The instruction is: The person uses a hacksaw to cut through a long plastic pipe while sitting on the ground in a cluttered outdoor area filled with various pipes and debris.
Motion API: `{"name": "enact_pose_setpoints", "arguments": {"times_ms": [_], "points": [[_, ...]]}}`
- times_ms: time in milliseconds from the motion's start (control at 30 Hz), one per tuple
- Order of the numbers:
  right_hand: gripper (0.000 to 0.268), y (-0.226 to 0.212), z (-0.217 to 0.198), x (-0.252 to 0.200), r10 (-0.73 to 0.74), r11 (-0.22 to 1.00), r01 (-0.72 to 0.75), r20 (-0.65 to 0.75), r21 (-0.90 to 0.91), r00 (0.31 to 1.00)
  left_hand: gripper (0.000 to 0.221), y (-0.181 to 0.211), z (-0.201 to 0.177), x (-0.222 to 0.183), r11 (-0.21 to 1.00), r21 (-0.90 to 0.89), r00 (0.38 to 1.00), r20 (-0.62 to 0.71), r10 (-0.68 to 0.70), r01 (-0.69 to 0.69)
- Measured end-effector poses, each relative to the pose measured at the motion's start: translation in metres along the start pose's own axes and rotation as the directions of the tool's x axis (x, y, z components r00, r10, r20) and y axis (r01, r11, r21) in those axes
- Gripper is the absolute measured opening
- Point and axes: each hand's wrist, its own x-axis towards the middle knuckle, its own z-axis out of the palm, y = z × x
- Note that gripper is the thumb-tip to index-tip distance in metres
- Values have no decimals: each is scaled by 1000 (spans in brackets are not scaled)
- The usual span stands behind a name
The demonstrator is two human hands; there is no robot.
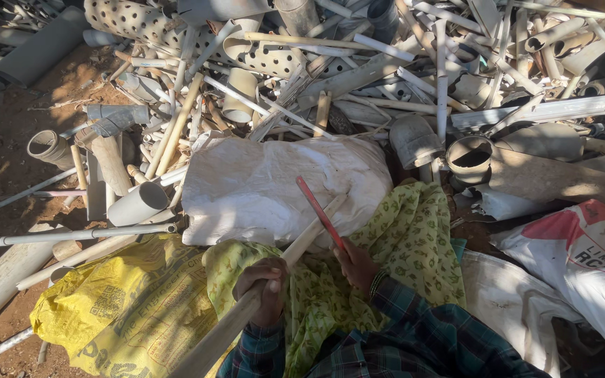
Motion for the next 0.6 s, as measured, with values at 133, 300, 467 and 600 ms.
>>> {"name": "enact_pose_setpoints", "arguments": {"times_ms": [133, 300, 467, 600], "points": [[41, 5, 2, -5, 40, 998, -45, 130, 32, 991, 13, -6, -17, 3, 1000, -27, 998, -65, 7, -9], [38, 31, 37, -23, -404, 901, 417, 121, -121, 907, 11, -12, -17, -7, 1000, 9, 995, -96, 11, -10], [38, 40, -1, 29, 23, 999, -23, -13, -37, 1000, 10, -9, -25, -10, 999, -40, 990, -143, 17, -23], [44, 39, 2, 11, -50, 998, 52, 74, -21, 996, 13, -7, -17, -15, 999, -47, 997, -74, 2, -6]]}}
